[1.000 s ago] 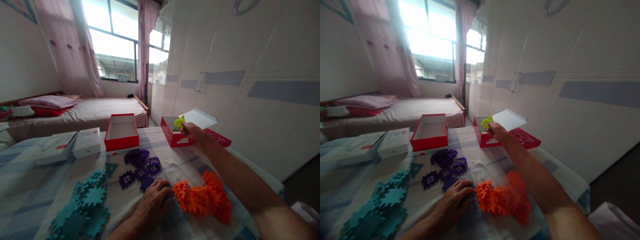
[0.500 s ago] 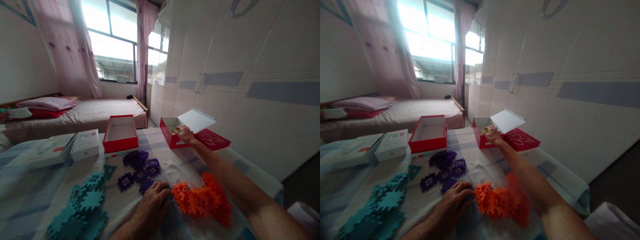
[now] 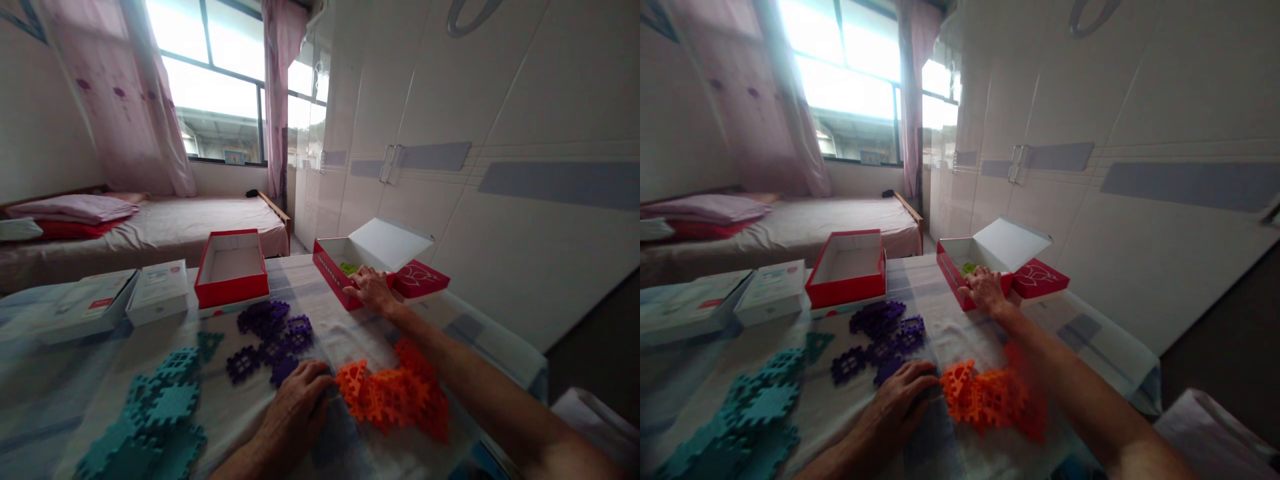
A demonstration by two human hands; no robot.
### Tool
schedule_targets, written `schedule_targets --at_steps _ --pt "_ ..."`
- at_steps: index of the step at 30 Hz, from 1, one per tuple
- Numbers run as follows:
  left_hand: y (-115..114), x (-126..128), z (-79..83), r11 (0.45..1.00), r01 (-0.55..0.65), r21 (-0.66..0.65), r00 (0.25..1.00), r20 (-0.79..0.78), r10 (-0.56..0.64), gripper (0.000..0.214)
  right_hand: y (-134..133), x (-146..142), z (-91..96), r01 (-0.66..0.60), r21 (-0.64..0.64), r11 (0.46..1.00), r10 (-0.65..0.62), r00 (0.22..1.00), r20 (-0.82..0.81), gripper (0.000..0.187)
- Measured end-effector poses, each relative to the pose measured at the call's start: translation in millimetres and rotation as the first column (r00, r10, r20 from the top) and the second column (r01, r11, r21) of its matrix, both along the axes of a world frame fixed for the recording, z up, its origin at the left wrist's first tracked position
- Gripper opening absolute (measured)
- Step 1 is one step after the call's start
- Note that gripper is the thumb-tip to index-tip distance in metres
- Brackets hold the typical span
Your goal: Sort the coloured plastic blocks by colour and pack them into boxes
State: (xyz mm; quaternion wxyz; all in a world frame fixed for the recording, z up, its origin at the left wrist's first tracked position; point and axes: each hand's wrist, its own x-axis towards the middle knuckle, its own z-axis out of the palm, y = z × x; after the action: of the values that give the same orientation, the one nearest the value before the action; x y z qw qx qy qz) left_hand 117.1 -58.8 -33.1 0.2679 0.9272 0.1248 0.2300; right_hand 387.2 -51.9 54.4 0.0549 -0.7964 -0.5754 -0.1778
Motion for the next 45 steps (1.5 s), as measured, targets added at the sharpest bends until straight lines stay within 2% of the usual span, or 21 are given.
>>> schedule_targets --at_steps 4,6,8,9,10,12,13,14,15,17,19,21,24,26,27,29,31,34,38,45 --pt "-0.8 0.0 1.7 1.000 0.003 -0.006 1.000 0.005 -0.003 0.033 -14.2 -11.7 -1.4 -0.021 0.001 1.000 0.021 1.000 -0.004 0.035" --pt "-0.6 0.4 1.5 1.000 0.006 -0.002 1.000 0.007 -0.006 0.036 -22.1 -10.8 0.4 -0.043 0.047 0.998 0.045 0.998 -0.044 0.038" --pt "-0.4 0.7 0.5 1.000 0.006 -0.004 1.000 0.007 -0.006 0.038 -31.1 0.5 4.6 -0.031 0.208 0.978 0.048 0.996 -0.078 0.045" --pt "-0.3 0.7 -0.1 1.000 0.007 -0.008 1.000 0.005 -0.007 0.039 -35.7 10.8 7.5 0.015 0.339 0.941 0.018 0.995 -0.095 0.049" --pt "-0.3 0.6 -0.6 1.000 0.004 -0.013 1.000 0.002 -0.004 0.039 -40.0 23.9 10.8 0.094 0.483 0.871 -0.036 0.991 -0.130 0.055" --pt "-0.2 0.5 -1.4 1.000 0.001 -0.020 1.000 -0.005 -0.001 0.039 -46.6 56.1 17.5 0.331 0.703 0.629 -0.145 0.939 -0.312 0.064" --pt "-0.2 0.4 -1.4 1.000 0.000 -0.022 1.000 -0.004 0.000 0.039 -48.5 73.1 20.7 0.464 0.721 0.515 -0.151 0.877 -0.457 0.067" --pt "-0.3 0.4 -1.1 1.000 -0.003 -0.025 1.000 -0.003 0.003 0.039 -49.3 89.2 23.6 0.573 0.690 0.442 -0.118 0.800 -0.589 0.065" --pt "-0.5 0.4 -0.5 1.000 -0.007 -0.029 1.000 -0.002 0.007 0.038 -49.1 103.5 26.3 0.629 0.653 0.421 -0.085 0.745 -0.662 0.061" --pt "-1.2 0.3 1.8 0.999 -0.010 -0.037 1.000 -0.005 0.010 0.038 -46.1 123.9 30.9 0.665 0.600 0.444 -0.019 0.677 -0.736 0.052" --pt "-2.4 0.2 4.5 0.999 -0.007 -0.043 1.000 -0.005 0.007 0.037 -41.0 132.3 35.8 0.640 0.601 0.480 0.051 0.663 -0.747 0.048" --pt "-3.5 0.2 6.4 0.999 -0.002 -0.041 1.000 0.002 0.002 0.037 -35.2 130.2 42.1 0.604 0.623 0.497 0.147 0.649 -0.746 0.050" --pt "-3.7 0.3 6.1 0.999 -0.004 -0.037 1.000 0.019 0.005 0.038 -25.8 112.3 53.6 0.553 0.674 0.490 0.233 0.662 -0.713 0.057" --pt "-3.0 0.6 4.8 0.999 -0.004 -0.032 1.000 0.028 0.004 0.039 -18.5 93.3 58.7 0.491 0.704 0.513 0.216 0.720 -0.660 0.065" --pt "-2.7 0.8 4.4 1.000 -0.005 -0.031 1.000 0.030 0.006 0.039 -14.7 82.3 59.3 0.437 0.714 0.547 0.204 0.758 -0.620 0.069" --pt "-2.6 1.1 4.6 0.999 -0.005 -0.034 1.000 0.021 0.006 0.038 -7.2 59.5 55.3 0.283 0.693 0.663 0.169 0.845 -0.507 0.070" --pt "-3.4 1.4 6.1 0.999 -0.007 -0.039 1.000 0.011 0.007 0.036 -1.5 38.1 45.6 0.144 0.601 0.786 0.140 0.906 -0.400 0.060" --pt "-5.0 1.0 8.2 0.999 -0.007 -0.042 1.000 0.009 0.007 0.034 2.4 13.8 27.6 0.051 0.437 0.898 0.110 0.935 -0.336 0.045" --pt "-5.1 -0.1 7.6 0.999 -0.013 -0.046 1.000 0.011 0.013 0.035 2.7 -3.7 11.0 0.048 0.294 0.955 0.039 0.958 -0.283 0.045" --pt "-4.2 0.7 5.5 0.999 -0.001 -0.044 1.000 0.023 0.002 0.033 6.0 -12.9 0.0 0.095 0.165 0.982 -0.067 0.983 -0.171 0.049"
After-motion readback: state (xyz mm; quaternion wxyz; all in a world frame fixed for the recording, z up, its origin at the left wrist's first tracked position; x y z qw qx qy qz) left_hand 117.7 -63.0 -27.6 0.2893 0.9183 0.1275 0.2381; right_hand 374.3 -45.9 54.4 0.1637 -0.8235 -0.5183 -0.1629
